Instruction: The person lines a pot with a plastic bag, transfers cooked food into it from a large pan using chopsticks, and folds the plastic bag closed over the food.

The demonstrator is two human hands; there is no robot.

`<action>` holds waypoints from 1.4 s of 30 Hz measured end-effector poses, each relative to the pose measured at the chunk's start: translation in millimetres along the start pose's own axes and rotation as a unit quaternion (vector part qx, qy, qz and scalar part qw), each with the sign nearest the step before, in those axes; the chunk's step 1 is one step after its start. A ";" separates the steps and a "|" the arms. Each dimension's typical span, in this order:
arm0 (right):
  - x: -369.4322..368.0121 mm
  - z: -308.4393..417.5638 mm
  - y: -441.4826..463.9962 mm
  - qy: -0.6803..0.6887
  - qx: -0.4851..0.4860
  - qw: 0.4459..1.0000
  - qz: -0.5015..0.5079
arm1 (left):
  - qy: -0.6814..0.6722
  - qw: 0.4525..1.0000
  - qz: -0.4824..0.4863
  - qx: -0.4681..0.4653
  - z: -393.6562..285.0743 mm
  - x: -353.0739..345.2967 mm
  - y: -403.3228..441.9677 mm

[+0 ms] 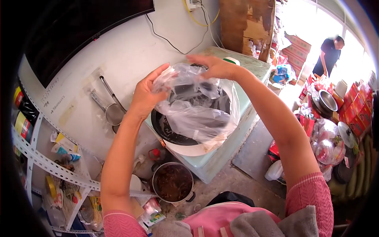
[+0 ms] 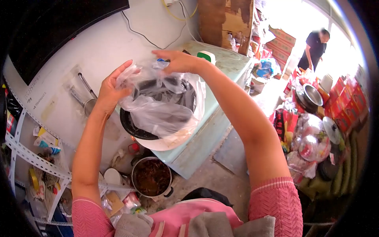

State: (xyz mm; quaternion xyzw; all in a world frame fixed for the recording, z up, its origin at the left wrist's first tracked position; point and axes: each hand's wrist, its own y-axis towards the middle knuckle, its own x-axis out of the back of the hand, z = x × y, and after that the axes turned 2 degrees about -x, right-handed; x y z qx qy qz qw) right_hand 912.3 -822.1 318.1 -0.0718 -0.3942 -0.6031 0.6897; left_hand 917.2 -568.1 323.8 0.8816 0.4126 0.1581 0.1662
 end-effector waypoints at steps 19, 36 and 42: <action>13.7 12.0 17.1 0.061 -0.132 0.988 0.041 | -0.151 0.952 -0.157 0.215 -1.9 -20.8 -45.4; 21.7 3.6 -50.1 0.448 -0.261 0.854 0.046 | -0.196 0.935 -0.126 0.267 -5.1 52.4 -71.5; 12.4 4.0 -37.4 0.231 -0.271 0.934 -0.040 | -0.008 0.952 -0.188 0.243 26.4 49.2 -54.2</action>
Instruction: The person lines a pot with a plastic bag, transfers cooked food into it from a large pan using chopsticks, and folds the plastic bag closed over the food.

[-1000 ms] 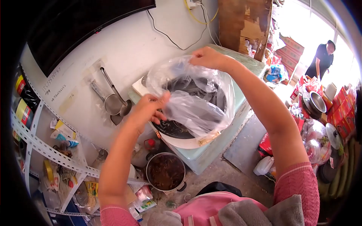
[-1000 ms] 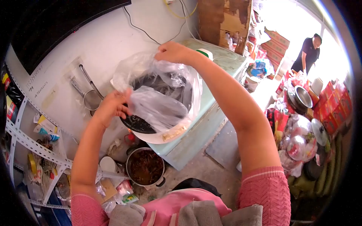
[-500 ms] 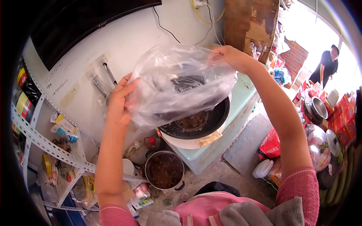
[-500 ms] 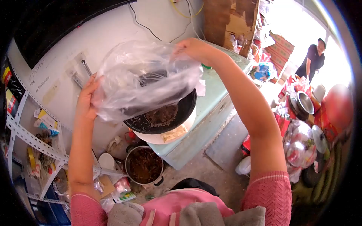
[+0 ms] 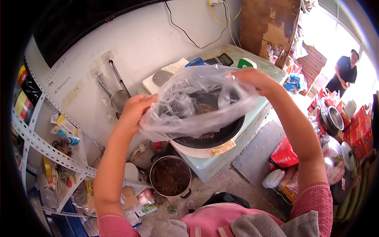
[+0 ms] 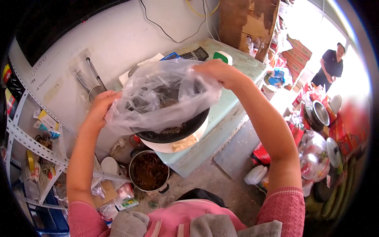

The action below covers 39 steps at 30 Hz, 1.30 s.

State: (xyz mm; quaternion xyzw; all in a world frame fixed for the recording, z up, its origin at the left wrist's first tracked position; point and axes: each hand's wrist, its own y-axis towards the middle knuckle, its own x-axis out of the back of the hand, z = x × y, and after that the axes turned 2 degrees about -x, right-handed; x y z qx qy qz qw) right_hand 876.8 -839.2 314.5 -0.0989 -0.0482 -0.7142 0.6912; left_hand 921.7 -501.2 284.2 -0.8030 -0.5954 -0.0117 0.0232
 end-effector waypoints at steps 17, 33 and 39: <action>16.8 -113.5 109.5 0.032 -0.221 0.974 0.030 | -0.060 0.992 0.005 0.107 76.9 4.7 69.5; 21.0 -130.7 92.8 0.068 -0.139 0.986 0.065 | 0.086 0.984 0.010 0.155 68.9 -3.2 54.3; 32.7 -98.4 40.3 -0.077 -0.129 0.988 0.046 | 0.292 0.953 -0.070 -0.049 55.6 -2.5 23.5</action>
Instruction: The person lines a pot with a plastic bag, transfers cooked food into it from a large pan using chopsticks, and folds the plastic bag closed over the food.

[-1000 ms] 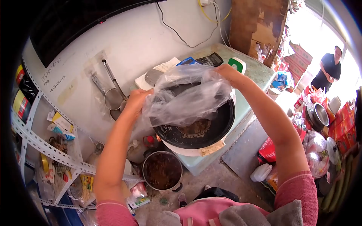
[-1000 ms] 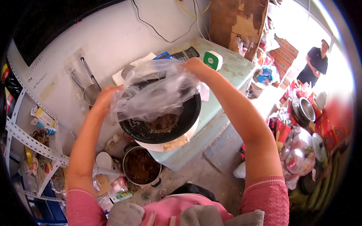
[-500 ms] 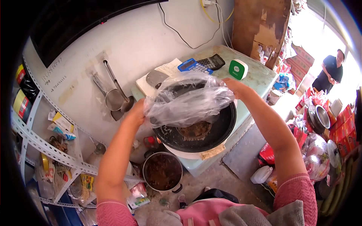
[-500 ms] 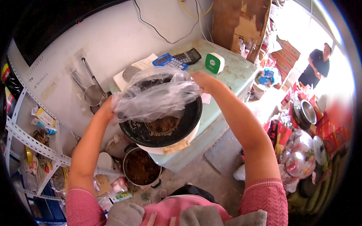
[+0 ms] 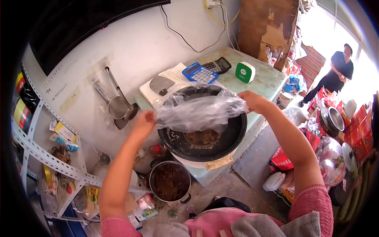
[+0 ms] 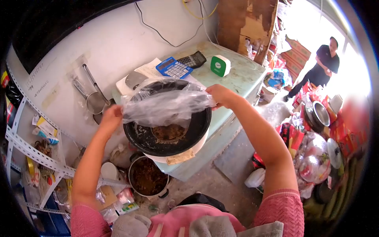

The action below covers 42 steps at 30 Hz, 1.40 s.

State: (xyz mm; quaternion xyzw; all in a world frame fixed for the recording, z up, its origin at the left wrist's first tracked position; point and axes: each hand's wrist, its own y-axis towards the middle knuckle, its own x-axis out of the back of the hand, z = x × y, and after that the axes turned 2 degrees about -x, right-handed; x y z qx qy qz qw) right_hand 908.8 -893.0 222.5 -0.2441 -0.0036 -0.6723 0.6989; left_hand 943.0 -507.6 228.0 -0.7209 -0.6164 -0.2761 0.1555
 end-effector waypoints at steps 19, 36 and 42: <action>-41.0 60.2 -135.7 -0.429 0.336 0.832 0.101 | 0.101 0.867 0.286 -0.397 -79.4 -3.4 -66.3; -77.2 68.5 -94.4 -0.380 0.322 0.855 0.147 | 0.113 0.888 0.170 -0.411 -102.1 -31.5 -34.5; -83.3 66.2 -82.4 -0.472 0.285 0.788 0.275 | 0.349 0.788 0.428 -0.273 -96.4 -33.2 -28.4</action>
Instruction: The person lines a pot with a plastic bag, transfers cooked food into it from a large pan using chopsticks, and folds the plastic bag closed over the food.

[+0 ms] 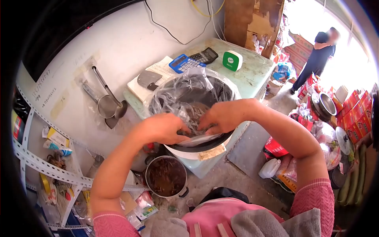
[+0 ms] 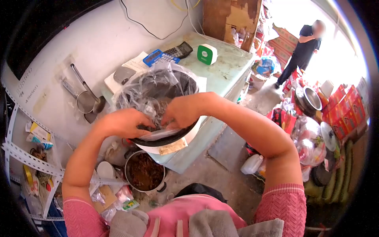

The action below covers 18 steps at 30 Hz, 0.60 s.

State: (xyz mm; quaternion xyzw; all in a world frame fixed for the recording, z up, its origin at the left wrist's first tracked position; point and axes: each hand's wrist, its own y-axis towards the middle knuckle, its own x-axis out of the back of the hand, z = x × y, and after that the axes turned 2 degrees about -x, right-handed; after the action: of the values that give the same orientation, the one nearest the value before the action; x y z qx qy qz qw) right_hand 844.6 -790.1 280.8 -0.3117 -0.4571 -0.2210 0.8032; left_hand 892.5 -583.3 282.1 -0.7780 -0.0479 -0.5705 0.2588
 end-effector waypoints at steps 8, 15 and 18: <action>-8.2 -25.2 42.2 -0.207 -0.003 0.941 -0.268 | -0.059 0.996 0.070 -0.009 -12.1 12.9 -3.5; 12.7 -26.1 49.1 -0.120 -0.086 0.986 -0.084 | -0.052 0.991 -0.034 -0.118 -6.9 1.7 -0.4; 7.8 -22.4 58.1 -0.099 -0.043 0.975 -0.195 | -0.068 0.993 0.088 -0.036 -19.1 10.9 -0.5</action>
State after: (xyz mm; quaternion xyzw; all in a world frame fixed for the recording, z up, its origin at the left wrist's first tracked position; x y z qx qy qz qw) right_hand 898.9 -765.3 261.6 -0.2709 -0.5764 -0.3613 0.6811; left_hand 879.5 -594.0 296.4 -0.8251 0.0235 -0.4925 0.2760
